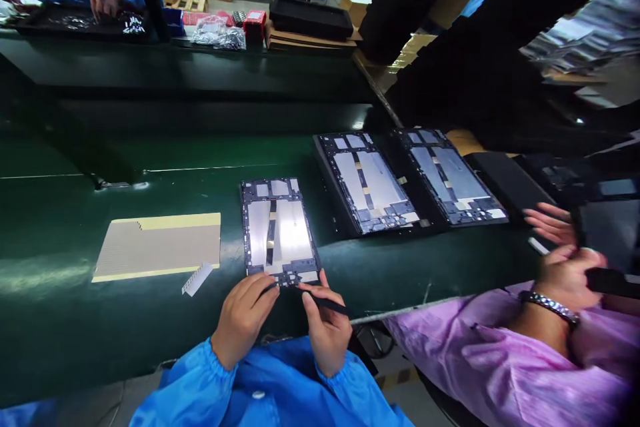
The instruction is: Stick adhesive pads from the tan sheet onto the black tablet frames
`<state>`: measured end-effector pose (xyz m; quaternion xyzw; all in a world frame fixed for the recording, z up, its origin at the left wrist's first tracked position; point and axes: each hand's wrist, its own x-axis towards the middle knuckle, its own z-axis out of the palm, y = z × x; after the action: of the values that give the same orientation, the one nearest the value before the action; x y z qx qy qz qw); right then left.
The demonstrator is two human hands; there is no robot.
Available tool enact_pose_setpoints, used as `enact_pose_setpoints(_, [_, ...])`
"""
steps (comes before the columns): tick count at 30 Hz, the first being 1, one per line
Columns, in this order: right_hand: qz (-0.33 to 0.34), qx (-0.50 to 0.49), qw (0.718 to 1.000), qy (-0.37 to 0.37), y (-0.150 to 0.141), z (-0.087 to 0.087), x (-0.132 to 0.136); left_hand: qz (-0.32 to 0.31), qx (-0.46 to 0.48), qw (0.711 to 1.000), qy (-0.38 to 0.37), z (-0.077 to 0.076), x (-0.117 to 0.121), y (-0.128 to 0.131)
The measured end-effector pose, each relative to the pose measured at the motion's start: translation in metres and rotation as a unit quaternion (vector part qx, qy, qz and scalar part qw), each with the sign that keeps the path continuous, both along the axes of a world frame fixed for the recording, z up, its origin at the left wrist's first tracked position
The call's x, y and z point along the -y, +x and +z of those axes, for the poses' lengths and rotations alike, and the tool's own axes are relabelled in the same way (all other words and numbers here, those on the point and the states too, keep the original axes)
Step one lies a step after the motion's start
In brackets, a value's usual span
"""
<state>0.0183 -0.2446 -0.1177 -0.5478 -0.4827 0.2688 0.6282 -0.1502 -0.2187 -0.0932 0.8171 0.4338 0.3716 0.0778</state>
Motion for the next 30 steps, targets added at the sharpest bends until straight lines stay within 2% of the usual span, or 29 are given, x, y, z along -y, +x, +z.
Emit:
enact_pose_setpoints(6, [0.001,0.02,1.0,-0.011,0.0005,-0.006,0.0022,0.005,0.012,1.0,0.003,0.0047,0.0,-0.0007])
enact_pose_setpoints(17, [0.012,0.023,1.0,-0.012,-0.0012,0.0009,0.0005,0.004,0.011,1.0,-0.011,0.0027,0.0007,-0.0009])
enact_pose_setpoints(30, [0.014,0.044,0.999,-0.002,-0.0004,0.0005,-0.0004,0.008,0.013,1.0,-0.006,0.0057,0.0004,0.0])
